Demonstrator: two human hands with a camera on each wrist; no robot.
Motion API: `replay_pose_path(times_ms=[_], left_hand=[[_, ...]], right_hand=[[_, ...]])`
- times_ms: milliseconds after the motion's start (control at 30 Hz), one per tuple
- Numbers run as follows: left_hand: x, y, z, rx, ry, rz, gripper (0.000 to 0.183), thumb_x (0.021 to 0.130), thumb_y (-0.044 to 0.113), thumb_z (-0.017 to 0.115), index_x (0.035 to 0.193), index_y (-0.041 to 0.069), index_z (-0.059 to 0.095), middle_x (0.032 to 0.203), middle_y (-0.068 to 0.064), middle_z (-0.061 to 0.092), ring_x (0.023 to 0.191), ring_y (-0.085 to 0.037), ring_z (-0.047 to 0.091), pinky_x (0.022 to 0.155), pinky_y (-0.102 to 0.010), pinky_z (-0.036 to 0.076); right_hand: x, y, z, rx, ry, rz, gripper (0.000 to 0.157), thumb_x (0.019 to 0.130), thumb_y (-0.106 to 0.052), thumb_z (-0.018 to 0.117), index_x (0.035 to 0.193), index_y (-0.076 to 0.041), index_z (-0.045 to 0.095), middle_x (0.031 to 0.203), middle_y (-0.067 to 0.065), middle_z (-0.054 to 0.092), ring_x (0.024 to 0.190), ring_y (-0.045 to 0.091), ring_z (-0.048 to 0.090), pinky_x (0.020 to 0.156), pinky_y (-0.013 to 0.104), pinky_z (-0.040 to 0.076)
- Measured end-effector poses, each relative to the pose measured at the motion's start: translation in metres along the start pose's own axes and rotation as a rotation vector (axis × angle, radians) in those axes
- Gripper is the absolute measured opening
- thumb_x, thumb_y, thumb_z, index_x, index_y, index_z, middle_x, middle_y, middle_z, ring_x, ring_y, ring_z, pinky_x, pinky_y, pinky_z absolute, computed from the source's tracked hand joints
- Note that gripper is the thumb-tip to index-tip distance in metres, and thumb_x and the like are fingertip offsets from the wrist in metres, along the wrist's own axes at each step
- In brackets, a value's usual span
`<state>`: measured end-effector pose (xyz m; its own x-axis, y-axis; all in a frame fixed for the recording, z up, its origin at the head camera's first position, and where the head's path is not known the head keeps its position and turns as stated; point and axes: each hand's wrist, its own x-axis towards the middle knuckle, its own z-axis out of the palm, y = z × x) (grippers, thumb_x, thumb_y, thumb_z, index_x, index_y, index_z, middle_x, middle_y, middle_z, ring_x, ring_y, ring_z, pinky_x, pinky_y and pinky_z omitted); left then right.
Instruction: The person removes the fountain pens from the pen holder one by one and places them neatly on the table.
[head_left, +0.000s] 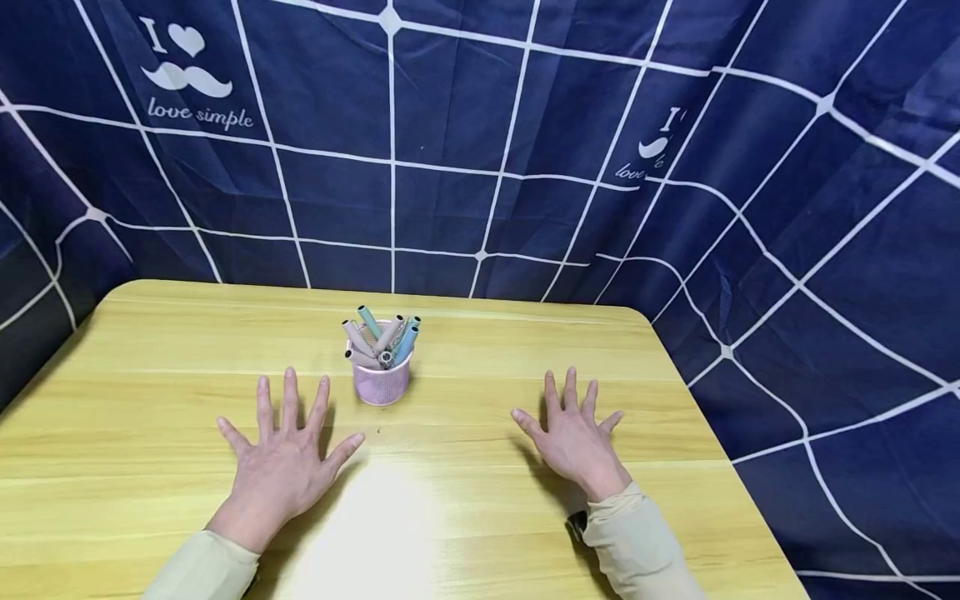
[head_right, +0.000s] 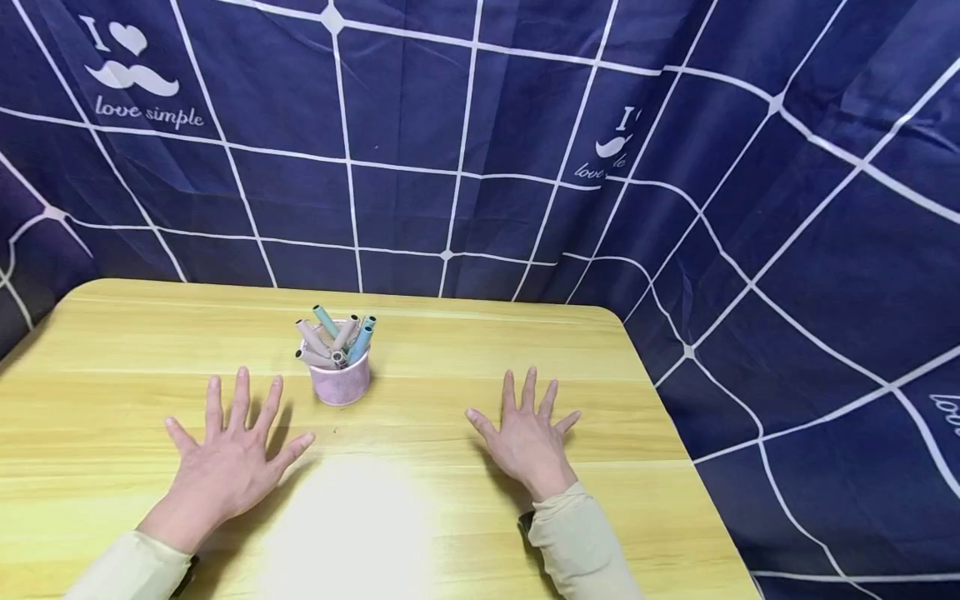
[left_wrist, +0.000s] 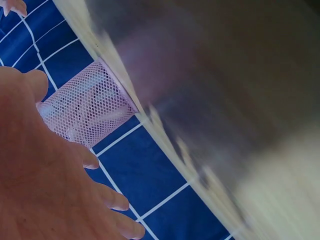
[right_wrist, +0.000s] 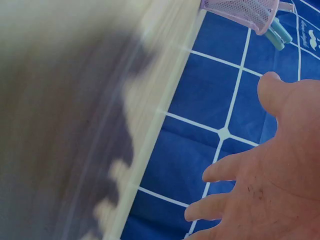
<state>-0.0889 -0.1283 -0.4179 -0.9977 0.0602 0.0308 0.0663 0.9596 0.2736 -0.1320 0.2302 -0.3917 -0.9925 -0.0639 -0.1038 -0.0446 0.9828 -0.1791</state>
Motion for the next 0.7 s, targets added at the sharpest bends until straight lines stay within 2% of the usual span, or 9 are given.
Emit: replay_pose_path(times_ms=[133,233,333,400,467,567,633,700], left_hand=[[0.000,-0.003,-0.001,0.000,0.011,0.013,0.094,0.092,0.076,0.030,0.156,0.009,0.022,0.158,-0.029,-0.006,0.139,-0.048,-0.021,0.090,-0.078,-0.018],[0.002,-0.006,-0.004,-0.038,0.066,0.048,0.094,0.093,0.071,0.039,0.155,0.002,0.022,0.156,-0.033,0.005,0.140,-0.053,-0.005,0.098,-0.078,-0.003],[0.008,-0.008,-0.008,-0.162,0.117,0.073,0.094,0.093,0.062,0.052,0.151,-0.006,0.023,0.151,-0.035,0.020,0.135,-0.055,0.021,0.098,-0.074,0.024],[0.012,-0.011,-0.012,-0.279,0.126,0.079,0.093,0.092,0.055,0.059,0.147,-0.011,0.025,0.146,-0.037,0.028,0.129,-0.055,0.031,0.097,-0.069,0.032],[0.018,-0.013,-0.015,-0.408,0.095,0.072,0.091,0.092,0.052,0.062,0.145,-0.013,0.026,0.143,-0.036,0.032,0.126,-0.054,0.036,0.096,-0.067,0.035],[0.027,-0.017,-0.018,-0.579,0.048,0.074,0.089,0.092,0.046,0.066,0.145,-0.013,0.027,0.144,-0.035,0.032,0.127,-0.053,0.037,0.102,-0.063,0.031],[0.032,-0.018,-0.017,-0.662,0.031,0.083,0.087,0.091,0.040,0.069,0.147,-0.011,0.026,0.145,-0.033,0.031,0.128,-0.053,0.037,0.103,-0.061,0.032],[0.037,-0.018,-0.015,-0.700,0.030,0.100,0.086,0.090,0.033,0.073,0.147,-0.011,0.025,0.147,-0.032,0.029,0.130,-0.051,0.036,0.104,-0.059,0.033]], right_hand=[[0.000,-0.001,0.000,0.005,0.020,-0.018,0.091,0.095,-0.072,0.030,0.157,-0.008,0.015,0.159,0.026,0.001,0.140,0.050,-0.010,0.093,0.082,-0.003],[0.000,-0.003,-0.002,0.035,0.059,-0.055,0.088,0.096,-0.067,0.037,0.156,-0.005,0.018,0.159,0.026,0.005,0.142,0.047,-0.007,0.098,0.079,0.002],[0.002,-0.007,-0.004,0.091,0.097,-0.116,0.085,0.098,-0.061,0.043,0.155,-0.003,0.021,0.159,0.025,0.011,0.145,0.042,-0.002,0.106,0.070,0.008],[0.005,-0.011,-0.006,0.164,0.107,-0.169,0.080,0.099,-0.056,0.046,0.155,-0.004,0.024,0.159,0.021,0.016,0.146,0.037,0.007,0.111,0.062,0.014],[0.009,-0.017,-0.007,0.255,0.109,-0.233,0.072,0.100,-0.050,0.050,0.153,-0.006,0.030,0.156,0.017,0.027,0.143,0.034,0.022,0.111,0.055,0.024],[0.019,-0.029,-0.005,0.429,0.116,-0.337,0.056,0.100,-0.034,0.058,0.147,-0.008,0.043,0.144,0.010,0.047,0.130,0.030,0.045,0.104,0.047,0.039],[0.027,-0.040,-0.002,0.544,0.141,-0.405,0.045,0.098,-0.023,0.062,0.139,-0.006,0.053,0.131,0.010,0.057,0.117,0.028,0.055,0.097,0.043,0.046],[0.035,-0.051,0.000,0.633,0.177,-0.458,0.034,0.097,-0.014,0.064,0.129,-0.005,0.060,0.119,0.010,0.062,0.107,0.023,0.060,0.091,0.039,0.049]])
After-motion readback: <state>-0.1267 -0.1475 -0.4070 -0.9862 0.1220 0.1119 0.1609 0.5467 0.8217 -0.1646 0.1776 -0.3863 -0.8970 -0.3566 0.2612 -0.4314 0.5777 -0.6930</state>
